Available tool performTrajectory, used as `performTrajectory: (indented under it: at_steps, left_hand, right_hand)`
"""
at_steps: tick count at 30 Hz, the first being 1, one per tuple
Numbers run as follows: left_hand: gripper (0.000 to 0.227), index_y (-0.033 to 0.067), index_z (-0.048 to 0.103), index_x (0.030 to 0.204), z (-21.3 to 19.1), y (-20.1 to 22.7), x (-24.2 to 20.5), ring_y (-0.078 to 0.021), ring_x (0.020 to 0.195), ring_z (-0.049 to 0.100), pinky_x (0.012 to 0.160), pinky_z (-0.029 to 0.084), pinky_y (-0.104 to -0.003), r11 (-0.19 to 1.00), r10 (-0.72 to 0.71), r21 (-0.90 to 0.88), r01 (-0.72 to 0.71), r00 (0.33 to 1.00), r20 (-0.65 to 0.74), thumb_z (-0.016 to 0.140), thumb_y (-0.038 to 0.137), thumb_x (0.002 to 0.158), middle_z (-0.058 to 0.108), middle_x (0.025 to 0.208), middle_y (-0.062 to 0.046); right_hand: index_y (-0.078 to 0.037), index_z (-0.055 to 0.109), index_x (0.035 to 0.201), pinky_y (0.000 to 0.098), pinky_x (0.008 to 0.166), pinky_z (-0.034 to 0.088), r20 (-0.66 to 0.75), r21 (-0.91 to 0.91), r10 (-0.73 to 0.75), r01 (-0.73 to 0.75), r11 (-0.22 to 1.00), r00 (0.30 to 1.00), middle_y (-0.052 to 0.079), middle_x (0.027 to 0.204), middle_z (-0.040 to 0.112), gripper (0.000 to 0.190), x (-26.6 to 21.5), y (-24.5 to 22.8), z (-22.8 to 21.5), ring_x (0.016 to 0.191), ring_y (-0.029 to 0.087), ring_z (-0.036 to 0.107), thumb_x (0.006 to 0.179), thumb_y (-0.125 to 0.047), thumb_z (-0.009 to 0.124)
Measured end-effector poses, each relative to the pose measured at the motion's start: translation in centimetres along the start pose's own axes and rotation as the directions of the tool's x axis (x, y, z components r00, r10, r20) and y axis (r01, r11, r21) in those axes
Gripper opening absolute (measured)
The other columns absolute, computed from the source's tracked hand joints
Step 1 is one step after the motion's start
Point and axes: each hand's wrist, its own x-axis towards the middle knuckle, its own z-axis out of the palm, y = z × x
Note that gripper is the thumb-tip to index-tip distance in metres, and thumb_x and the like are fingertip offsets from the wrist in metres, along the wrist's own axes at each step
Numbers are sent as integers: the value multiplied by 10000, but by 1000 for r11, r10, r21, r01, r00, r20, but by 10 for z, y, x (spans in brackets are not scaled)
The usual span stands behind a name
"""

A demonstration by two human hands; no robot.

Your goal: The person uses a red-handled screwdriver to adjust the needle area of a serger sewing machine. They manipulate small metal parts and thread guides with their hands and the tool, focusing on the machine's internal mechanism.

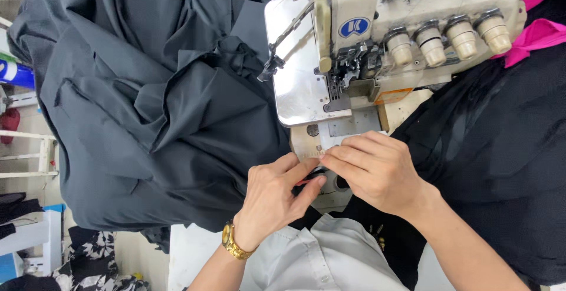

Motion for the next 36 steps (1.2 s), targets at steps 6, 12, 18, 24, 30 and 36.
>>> performTrajectory:
  at_steps: [6, 12, 18, 24, 30, 36]
  left_hand:
    - [273, 143, 805, 1179, 1, 4, 4, -268, 485, 479, 399, 355, -422, 998, 58, 36, -59, 998, 34, 723, 340, 1009, 504, 713, 0]
    - [238, 147, 801, 1169, 3, 6, 7, -201, 463, 397, 387, 312, -356, 993, 98, 64, -98, 995, -3, 695, 309, 1030, 446, 684, 29]
    - [210, 129, 777, 1151, 3, 7, 11, -218, 489, 444, 395, 320, -385, 986, 146, 81, -147, 989, 16, 698, 286, 1036, 463, 693, 12]
    - [209, 115, 787, 1142, 4, 7, 10, -200, 483, 414, 396, 308, -359, 984, 154, 96, -152, 988, -12, 715, 277, 1030, 458, 686, 23]
    - [188, 119, 776, 1156, 4, 4, 8, -220, 509, 466, 422, 332, -387, 981, 173, 90, -172, 985, 2, 718, 253, 1039, 489, 704, 3]
    - [165, 91, 782, 1113, 4, 4, 6, -199, 504, 424, 417, 296, -353, 976, 200, 96, -198, 980, -11, 690, 215, 1054, 471, 697, 10]
  right_hand:
    - [-65, 786, 1062, 384, 749, 549, 16, -4, 3, -3, 1000, 1000, 34, 1062, 763, 208, -6, 2, 5, 903, 258, 693, 1047, -20, 584]
    - [-59, 779, 1022, 370, 715, 523, -20, -4, 1, -1, 1000, 1000, 50, 1024, 752, 176, -8, 3, 7, 875, 261, 674, 1040, -9, 612]
    - [-59, 780, 1037, 383, 740, 530, 2, -7, 4, -4, 1000, 1000, 50, 1051, 765, 164, -11, 4, 7, 900, 270, 678, 1048, -50, 616]
    - [-49, 784, 1030, 380, 727, 524, -17, -1, 12, -12, 1000, 1000, 55, 1029, 764, 160, -10, 2, 6, 888, 274, 675, 1045, -28, 626]
    - [-47, 769, 1075, 394, 738, 518, 6, 11, 8, -8, 1000, 1000, 67, 1064, 753, 185, -12, 3, 8, 914, 287, 673, 1055, -49, 585]
    - [-42, 779, 1076, 384, 725, 521, -27, 26, 11, -11, 1000, 1000, 66, 1036, 751, 191, -11, 2, 9, 896, 284, 679, 1047, -11, 593]
